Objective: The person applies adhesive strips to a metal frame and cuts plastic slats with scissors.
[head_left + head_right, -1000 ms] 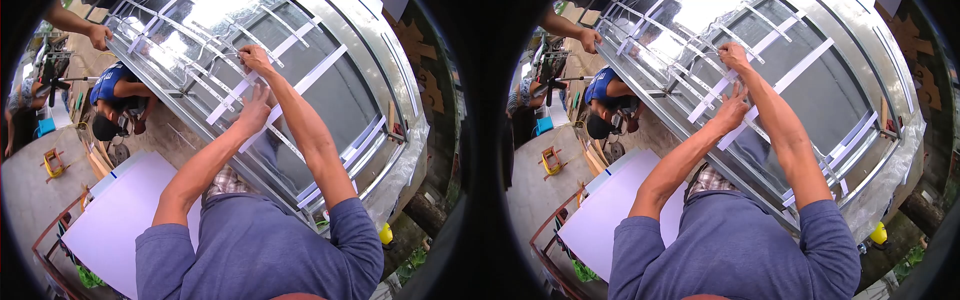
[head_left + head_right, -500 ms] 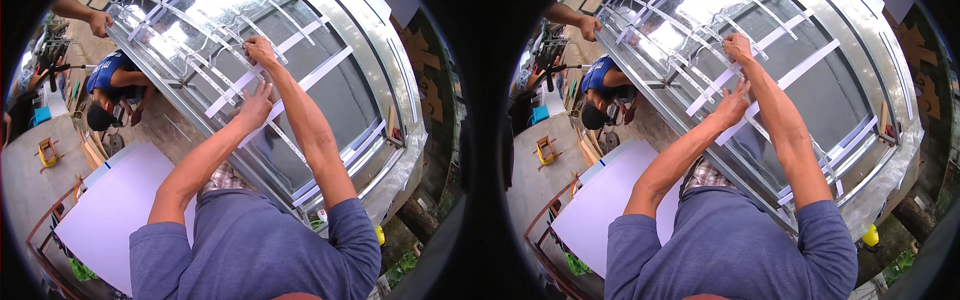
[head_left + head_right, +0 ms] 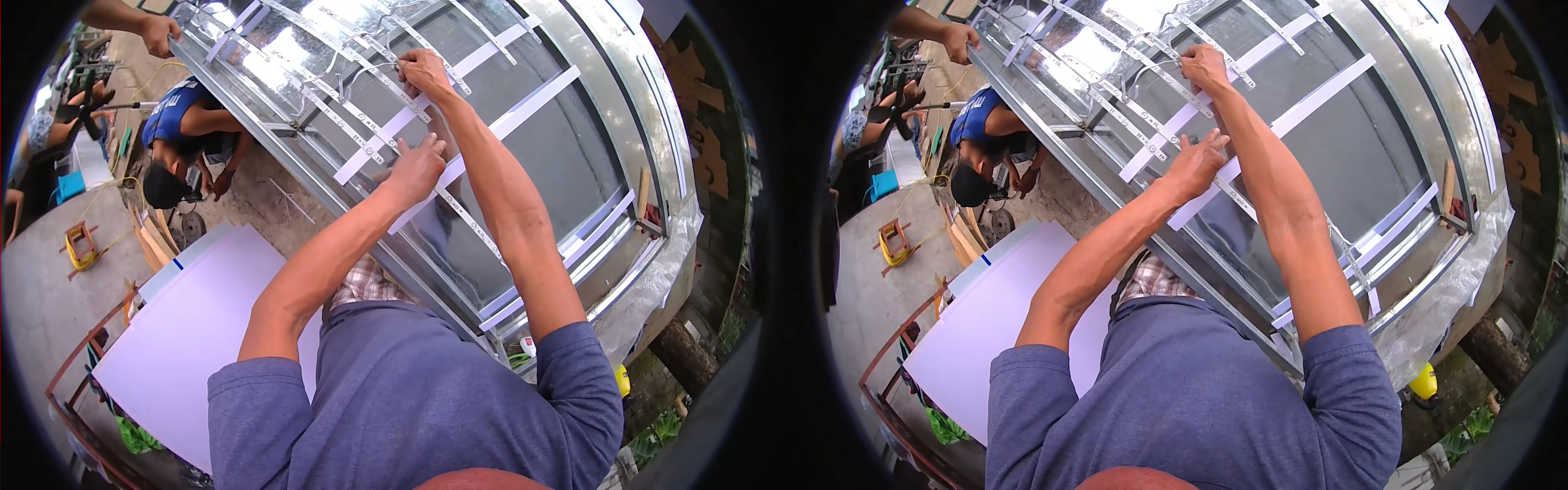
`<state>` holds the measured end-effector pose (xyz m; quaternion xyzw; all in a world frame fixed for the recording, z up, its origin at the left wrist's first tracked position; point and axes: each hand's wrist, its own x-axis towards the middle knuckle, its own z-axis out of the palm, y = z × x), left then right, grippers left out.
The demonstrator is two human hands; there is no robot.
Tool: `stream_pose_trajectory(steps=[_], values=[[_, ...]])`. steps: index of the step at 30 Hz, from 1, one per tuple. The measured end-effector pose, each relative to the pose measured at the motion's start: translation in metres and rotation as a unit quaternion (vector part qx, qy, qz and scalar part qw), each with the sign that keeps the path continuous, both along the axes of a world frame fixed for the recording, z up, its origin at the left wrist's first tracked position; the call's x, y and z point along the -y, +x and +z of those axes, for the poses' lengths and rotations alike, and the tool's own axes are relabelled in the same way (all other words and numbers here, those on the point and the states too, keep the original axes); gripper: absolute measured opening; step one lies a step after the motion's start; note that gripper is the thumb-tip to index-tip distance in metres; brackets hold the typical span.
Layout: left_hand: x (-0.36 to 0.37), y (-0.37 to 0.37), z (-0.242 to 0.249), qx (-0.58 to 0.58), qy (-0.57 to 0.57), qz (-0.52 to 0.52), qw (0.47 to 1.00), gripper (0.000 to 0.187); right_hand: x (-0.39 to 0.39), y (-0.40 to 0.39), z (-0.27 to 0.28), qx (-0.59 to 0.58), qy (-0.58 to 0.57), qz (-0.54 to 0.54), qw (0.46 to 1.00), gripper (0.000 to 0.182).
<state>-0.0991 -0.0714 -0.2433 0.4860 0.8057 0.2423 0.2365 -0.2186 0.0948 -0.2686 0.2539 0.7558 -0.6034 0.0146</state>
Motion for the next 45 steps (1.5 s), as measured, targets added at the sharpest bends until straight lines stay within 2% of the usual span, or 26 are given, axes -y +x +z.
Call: stream_pose_trajectory(steps=[2, 5, 11, 14, 17, 20, 23, 26, 29, 32, 35, 38, 41, 45], values=[[-0.004, -0.003, 0.019, -0.021, -0.049, -0.026, 0.998, 0.029, 0.001, 0.002, 0.005, 0.013, -0.019, -0.014, 1.000, 0.027], [-0.004, -0.001, 0.020, -0.045, -0.040, -0.021, 0.998, 0.022, 0.001, 0.002, 0.006, 0.013, -0.021, -0.005, 1.000, 0.027], [-0.002, 0.000, 0.016, -0.033, -0.023, -0.013, 0.999, 0.026, 0.000, 0.001, 0.006, 0.025, -0.014, 0.008, 1.000, 0.030], [-0.002, 0.000, 0.017, -0.027, -0.017, -0.012, 0.999, 0.028, 0.006, 0.002, 0.001, -0.024, 0.037, -0.027, 0.999, 0.045], [-0.003, -0.002, 0.021, -0.022, -0.038, -0.025, 0.999, 0.029, 0.006, 0.006, 0.000, -0.075, 0.158, 0.025, 0.984, 0.063], [-0.002, -0.001, 0.016, -0.023, -0.021, -0.015, 0.999, 0.029, 0.008, 0.005, 0.009, -0.050, 0.180, 0.027, 0.982, 0.068], [-0.001, -0.001, 0.012, -0.037, -0.012, -0.021, 0.999, 0.029, 0.005, 0.002, 0.011, 0.000, 0.095, 0.021, 0.995, 0.074], [-0.004, -0.003, 0.021, -0.016, -0.083, -0.027, 0.996, 0.012, 0.005, 0.011, 0.032, -0.021, 0.042, 0.034, 0.998, 0.072], [-0.006, -0.004, 0.028, -0.006, -0.086, -0.023, 0.996, 0.011, 0.001, 0.007, 0.014, -0.046, 0.116, 0.108, 0.986, 0.068], [-0.006, -0.004, 0.033, -0.007, -0.091, -0.032, 0.995, 0.013, 0.002, 0.008, 0.012, -0.082, 0.200, 0.103, 0.971, 0.064], [-0.006, -0.002, 0.025, -0.066, -0.048, -0.029, 0.996, 0.017, 0.000, 0.007, 0.001, -0.116, 0.226, 0.107, 0.961, 0.071], [-0.012, -0.007, 0.046, -0.019, -0.143, -0.060, 0.988, 0.016, 0.000, 0.007, 0.009, -0.059, 0.106, 0.043, 0.992, 0.079], [-0.013, -0.007, 0.042, -0.020, -0.152, -0.059, 0.986, 0.015, -0.003, 0.006, 0.005, -0.042, 0.091, 0.042, 0.994, 0.088], [-0.014, -0.006, 0.038, -0.028, -0.155, -0.062, 0.986, 0.016, -0.002, 0.007, 0.004, -0.057, 0.092, 0.042, 0.993, 0.079]])
